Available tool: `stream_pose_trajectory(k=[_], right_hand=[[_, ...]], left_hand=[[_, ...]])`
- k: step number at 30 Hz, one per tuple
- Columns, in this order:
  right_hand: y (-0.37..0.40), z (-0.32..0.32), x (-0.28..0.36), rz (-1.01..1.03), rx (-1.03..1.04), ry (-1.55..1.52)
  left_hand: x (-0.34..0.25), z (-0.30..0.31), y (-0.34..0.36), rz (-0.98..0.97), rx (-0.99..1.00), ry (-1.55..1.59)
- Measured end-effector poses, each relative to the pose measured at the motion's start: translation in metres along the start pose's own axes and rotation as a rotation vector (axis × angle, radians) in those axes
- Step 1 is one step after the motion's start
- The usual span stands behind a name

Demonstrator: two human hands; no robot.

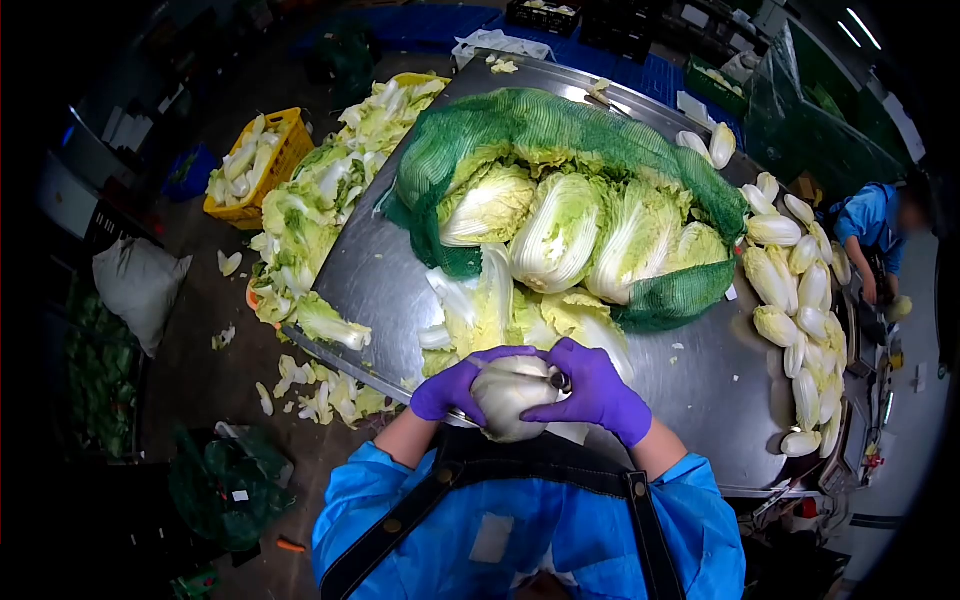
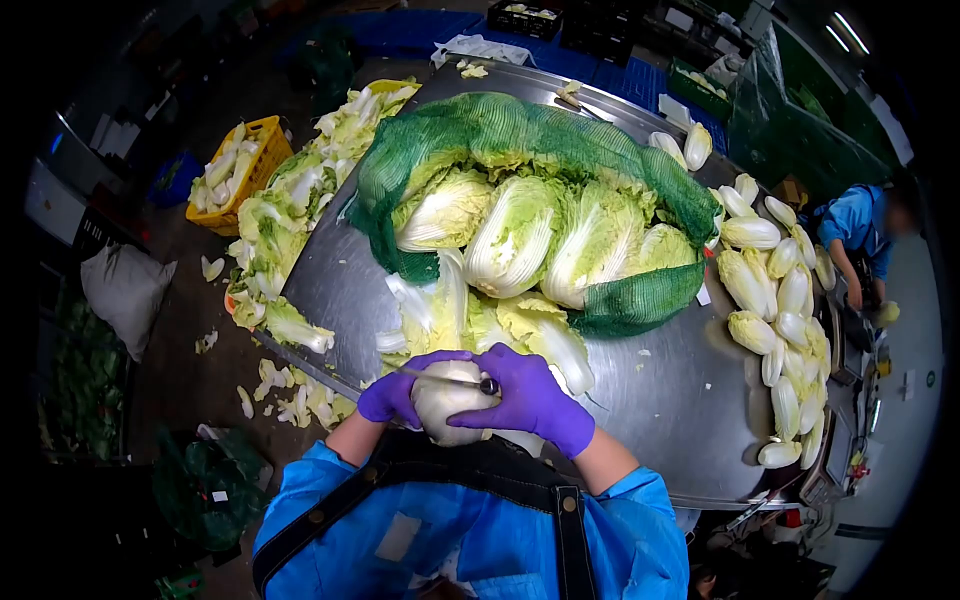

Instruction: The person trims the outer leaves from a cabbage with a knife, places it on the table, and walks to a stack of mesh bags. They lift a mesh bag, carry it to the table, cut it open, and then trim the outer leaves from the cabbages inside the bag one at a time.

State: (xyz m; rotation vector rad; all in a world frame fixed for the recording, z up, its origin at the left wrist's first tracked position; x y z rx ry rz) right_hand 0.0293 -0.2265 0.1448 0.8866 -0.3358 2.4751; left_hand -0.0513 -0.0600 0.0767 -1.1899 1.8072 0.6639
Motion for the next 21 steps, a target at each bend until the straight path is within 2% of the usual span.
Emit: stream_pose_trajectory(k=[2, 4, 5, 7, 8, 10, 11, 13, 17, 19, 21], right_hand=[[0.005, -0.003, -0.004, -0.028, 0.012, 0.027], [0.011, -0.015, -0.012, -0.156, 0.185, -0.047], [0.012, -0.014, -0.008, -0.218, 0.191, -0.185], [0.015, -0.022, -0.011, -0.305, 0.087, -0.191], [0.013, -0.028, -0.013, -0.308, 0.088, -0.193], [0.008, -0.027, -0.011, -0.015, -0.278, -0.287], [0.008, -0.023, -0.011, -0.019, -0.281, -0.289], [0.008, -0.018, -0.009, -0.174, -0.001, -0.328], [0.010, -0.021, -0.010, -0.233, 0.019, -0.238], [0.009, -0.019, -0.004, -0.157, -0.064, -0.142], [0.009, -0.017, -0.003, -0.132, -0.055, -0.101]], left_hand=[[0.006, 0.004, 0.002, -0.056, -0.092, 0.044], [0.017, 0.015, 0.006, -0.096, -0.139, 0.040], [0.021, 0.021, 0.010, -0.137, -0.184, 0.034], [0.027, 0.027, 0.017, -0.109, -0.222, -0.001], [0.028, 0.028, 0.019, -0.104, -0.236, -0.008], [0.030, 0.030, 0.019, -0.097, -0.246, -0.016], [0.033, 0.032, 0.018, -0.104, -0.220, -0.030], [0.038, 0.036, 0.017, -0.112, -0.190, -0.044], [0.029, 0.027, 0.013, -0.103, -0.186, -0.017], [0.023, 0.022, 0.009, -0.094, -0.174, -0.003], [0.023, 0.021, 0.007, -0.052, -0.123, 0.006]])
Point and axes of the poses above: each hand's wrist, its own y-axis away from the middle knuckle, its own z-axis out of the back of the hand, x = y × z, the point moved 2 cm from there along -y, towards the middle knuckle, and after that the axes turned 5 degrees about y, right-handed, at the moved point
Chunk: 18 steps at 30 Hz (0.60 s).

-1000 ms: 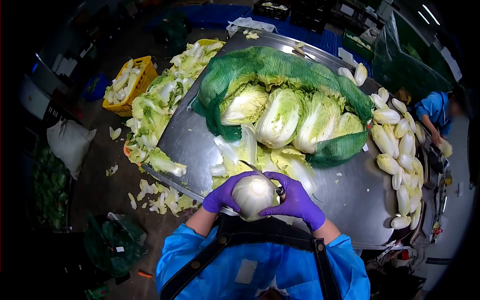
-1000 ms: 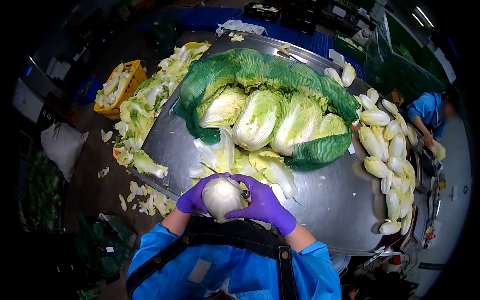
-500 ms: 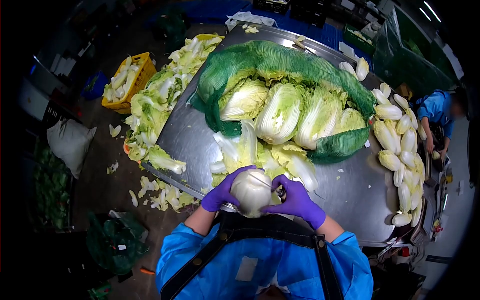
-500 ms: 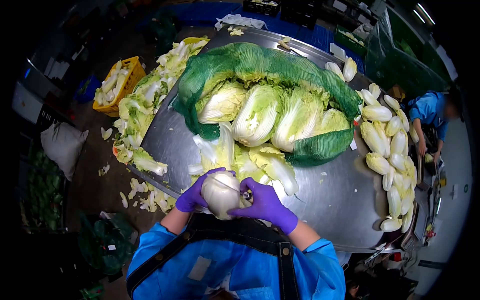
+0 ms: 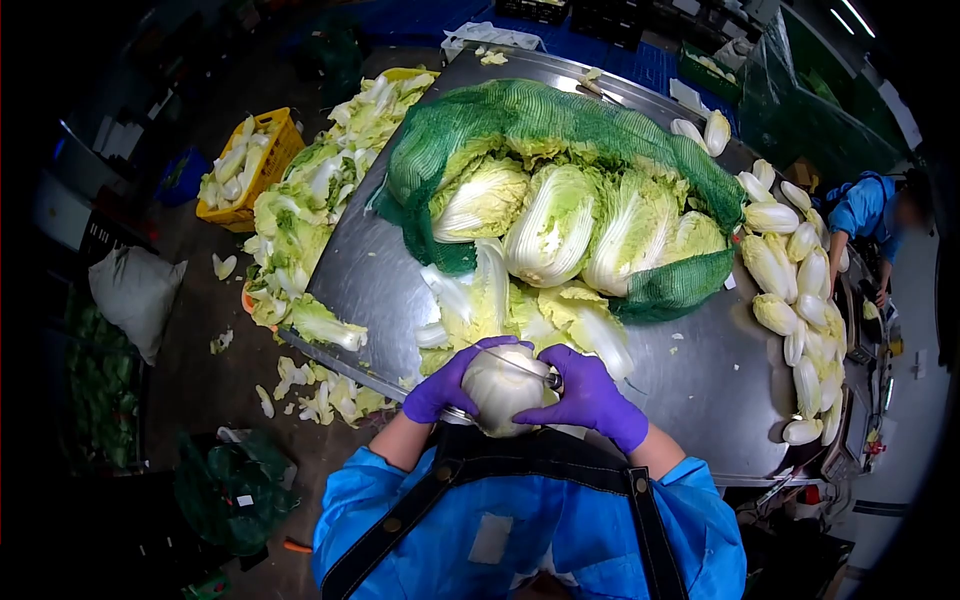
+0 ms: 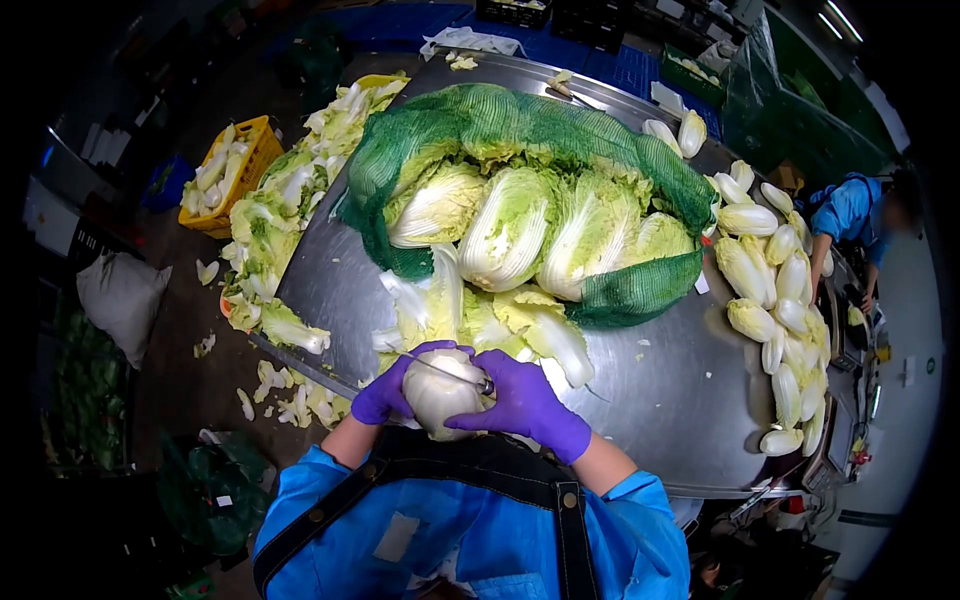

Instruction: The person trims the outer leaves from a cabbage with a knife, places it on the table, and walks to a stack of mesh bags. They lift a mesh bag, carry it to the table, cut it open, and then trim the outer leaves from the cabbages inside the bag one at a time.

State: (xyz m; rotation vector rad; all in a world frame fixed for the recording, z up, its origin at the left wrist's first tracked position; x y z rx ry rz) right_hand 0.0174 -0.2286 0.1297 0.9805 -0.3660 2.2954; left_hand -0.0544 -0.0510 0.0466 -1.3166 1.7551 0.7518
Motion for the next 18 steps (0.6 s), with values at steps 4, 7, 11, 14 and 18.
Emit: stream_pose_trajectory(k=[4, 7, 11, 14, 18], right_hand=[[0.011, -0.009, -0.010, -0.155, 0.103, 0.117], [0.008, -0.017, -0.016, -0.133, 0.013, -0.016], [0.000, -0.009, -0.008, -0.066, 0.050, -0.179], [-0.004, -0.008, -0.012, 0.000, 0.095, -0.183], [-0.007, -0.004, -0.014, -0.170, 0.210, -0.131]], left_hand=[[0.017, 0.017, 0.005, -0.068, -0.127, 0.013], [0.021, 0.021, 0.012, -0.099, -0.202, -0.003], [0.007, 0.010, 0.015, -0.092, -0.178, -0.094], [0.001, 0.005, 0.012, -0.048, -0.165, -0.074], [-0.004, 0.002, 0.006, -0.039, -0.166, -0.217]])
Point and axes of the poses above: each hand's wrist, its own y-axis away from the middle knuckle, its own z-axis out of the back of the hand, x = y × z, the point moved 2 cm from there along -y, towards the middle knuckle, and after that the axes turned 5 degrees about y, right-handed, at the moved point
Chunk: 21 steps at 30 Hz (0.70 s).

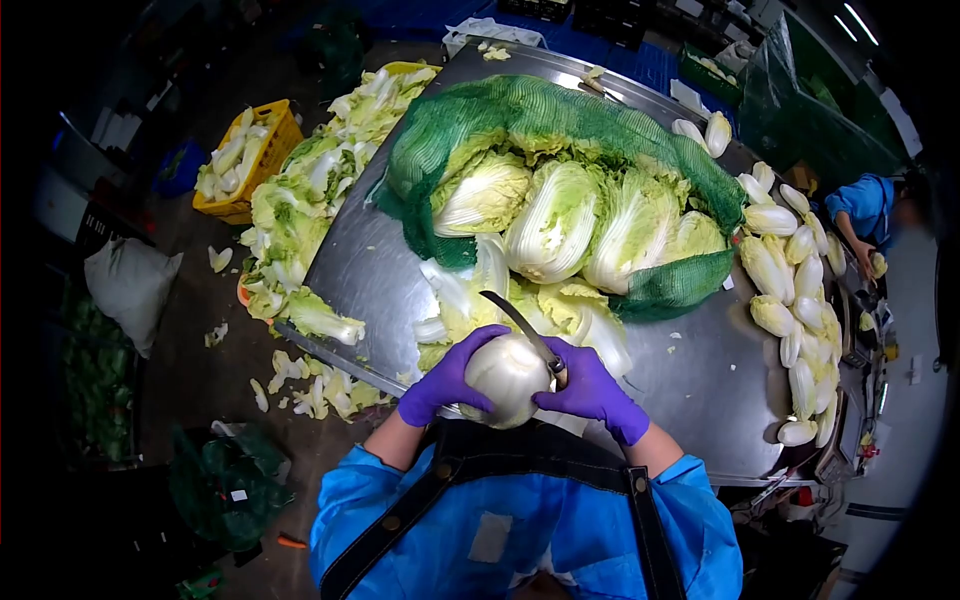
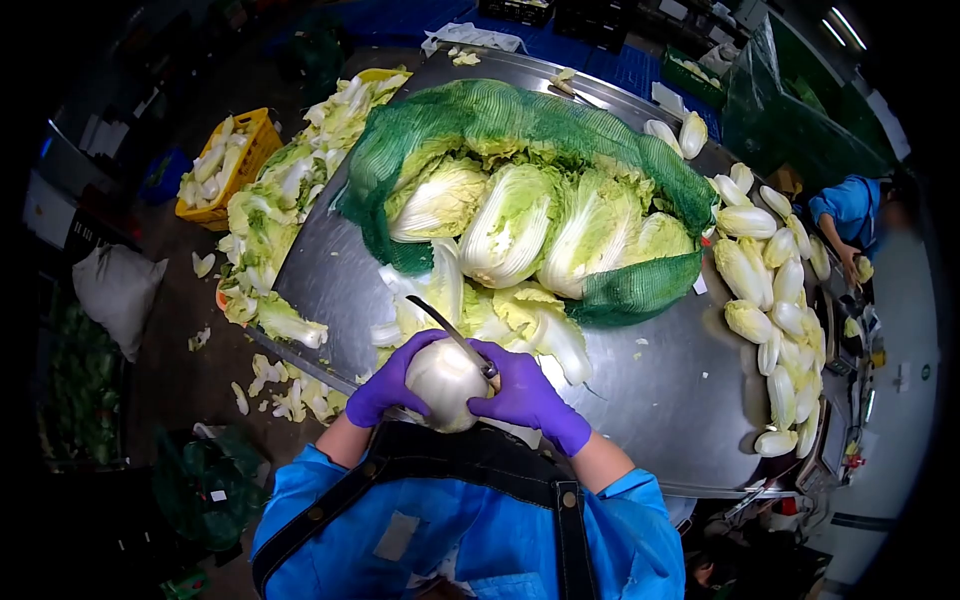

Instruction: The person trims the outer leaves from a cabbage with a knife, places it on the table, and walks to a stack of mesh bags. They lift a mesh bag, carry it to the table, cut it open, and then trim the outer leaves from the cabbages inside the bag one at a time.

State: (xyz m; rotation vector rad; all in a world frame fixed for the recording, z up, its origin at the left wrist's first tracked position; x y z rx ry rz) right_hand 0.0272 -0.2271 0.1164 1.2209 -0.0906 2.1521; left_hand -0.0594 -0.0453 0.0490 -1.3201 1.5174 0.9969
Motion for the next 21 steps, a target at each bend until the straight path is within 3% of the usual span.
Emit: stream_pose_trajectory(k=[2, 12, 14, 17, 18, 19, 20, 21], right_hand=[[0.000, 0.000, 0.003, -0.038, 0.037, 0.031], [-0.011, -0.005, -0.001, 0.046, -0.158, -0.108], [-0.016, -0.005, -0.022, 0.146, -0.207, -0.245], [-0.004, 0.009, -0.041, 0.099, -0.210, -0.249], [0.001, 0.014, -0.048, 0.012, -0.309, -0.117], [0.005, 0.017, -0.055, -0.073, -0.409, 0.016], [0.007, 0.018, -0.057, -0.158, -0.509, 0.148], [0.006, 0.016, -0.054, -0.048, -0.579, 0.231]], left_hand=[[0.000, -0.002, -0.001, -0.005, 0.004, -0.017], [0.021, 0.033, -0.011, -0.153, -0.081, 0.014], [0.029, 0.056, -0.011, -0.224, -0.142, 0.295], [0.021, 0.075, -0.002, -0.288, -0.225, 0.544], [0.015, 0.079, 0.002, -0.307, -0.270, 0.659], [-0.004, 0.076, -0.004, -0.492, -0.117, 0.671], [-0.007, 0.075, -0.009, -0.501, -0.121, 0.660], [-0.009, 0.075, -0.015, -0.597, -0.145, 0.903]])
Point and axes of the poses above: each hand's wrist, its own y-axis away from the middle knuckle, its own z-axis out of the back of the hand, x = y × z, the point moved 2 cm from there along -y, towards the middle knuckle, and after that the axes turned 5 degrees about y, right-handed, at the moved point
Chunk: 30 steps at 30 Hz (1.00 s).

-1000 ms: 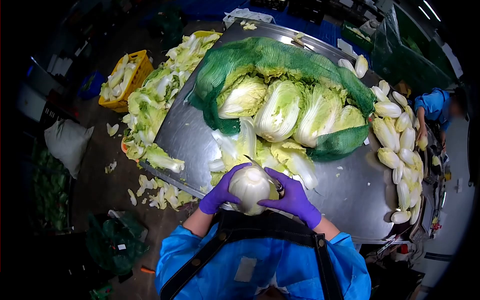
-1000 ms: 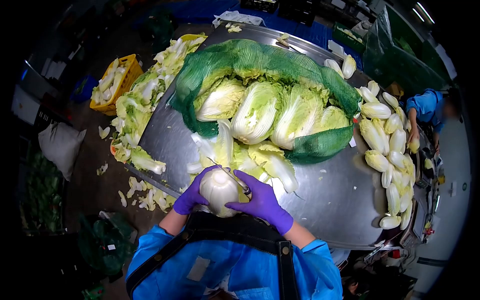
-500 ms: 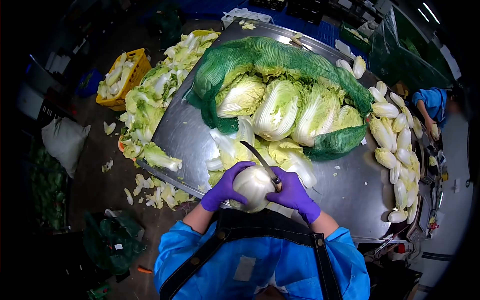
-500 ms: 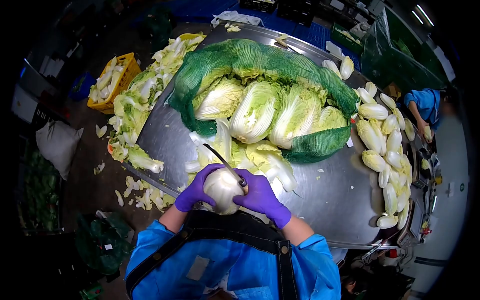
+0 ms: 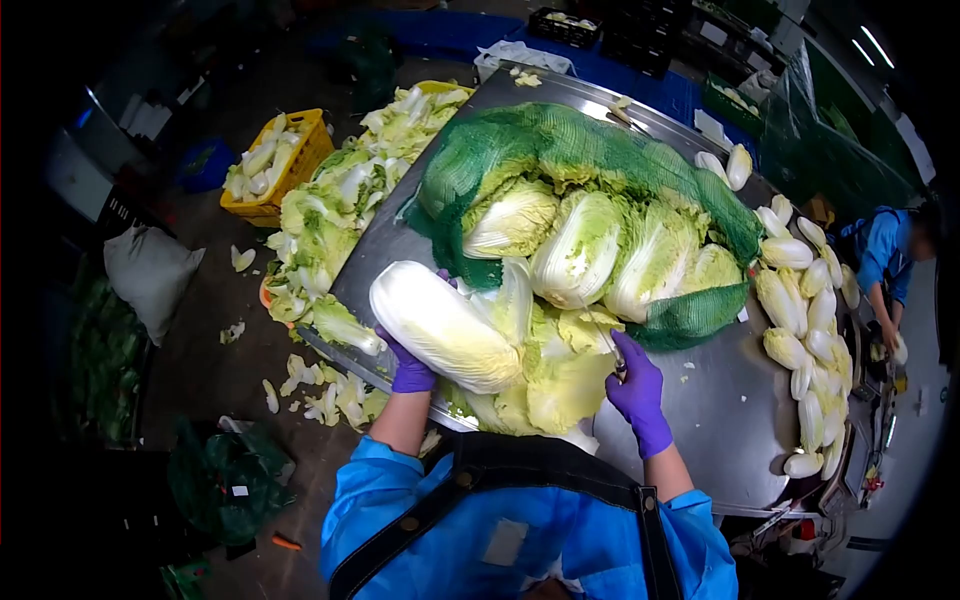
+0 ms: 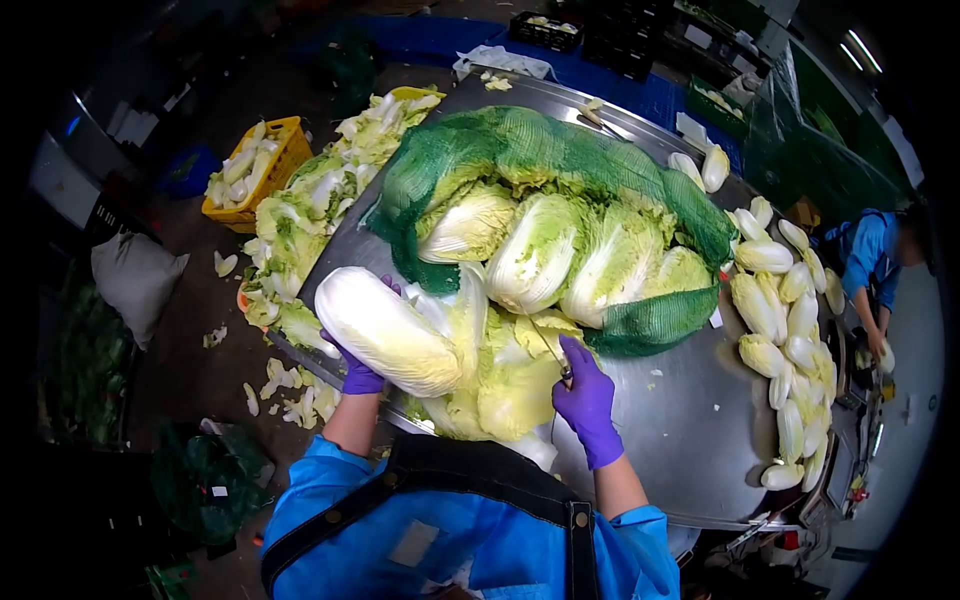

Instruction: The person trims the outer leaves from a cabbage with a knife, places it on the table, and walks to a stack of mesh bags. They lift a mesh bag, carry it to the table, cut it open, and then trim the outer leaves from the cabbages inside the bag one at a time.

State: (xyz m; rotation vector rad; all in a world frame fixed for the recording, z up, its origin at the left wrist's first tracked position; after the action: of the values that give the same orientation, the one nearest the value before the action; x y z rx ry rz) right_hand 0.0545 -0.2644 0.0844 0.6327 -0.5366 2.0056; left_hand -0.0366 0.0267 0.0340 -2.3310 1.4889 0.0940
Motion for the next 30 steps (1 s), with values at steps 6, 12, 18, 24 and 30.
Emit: stream_pose_trajectory(k=[6, 12, 18, 24, 30], right_hand=[[0.017, -0.029, 0.065, -0.339, 0.733, -0.920], [0.017, -0.026, 0.064, -0.270, 0.555, -0.981], [0.017, -0.037, 0.045, -0.150, 0.429, -0.780], [0.015, -0.030, 0.049, -0.013, 0.321, -0.730], [-0.001, -0.029, 0.055, 0.087, 0.299, -0.675]], left_hand=[[0.036, -0.003, -0.010, -0.121, -0.334, -0.142], [0.029, 0.011, 0.017, 0.093, -0.127, -0.035], [0.040, 0.005, 0.024, 0.136, -0.521, -0.217], [0.046, 0.018, 0.029, 0.171, -0.429, -0.012], [0.044, 0.007, 0.039, 0.307, -0.263, -0.223]])
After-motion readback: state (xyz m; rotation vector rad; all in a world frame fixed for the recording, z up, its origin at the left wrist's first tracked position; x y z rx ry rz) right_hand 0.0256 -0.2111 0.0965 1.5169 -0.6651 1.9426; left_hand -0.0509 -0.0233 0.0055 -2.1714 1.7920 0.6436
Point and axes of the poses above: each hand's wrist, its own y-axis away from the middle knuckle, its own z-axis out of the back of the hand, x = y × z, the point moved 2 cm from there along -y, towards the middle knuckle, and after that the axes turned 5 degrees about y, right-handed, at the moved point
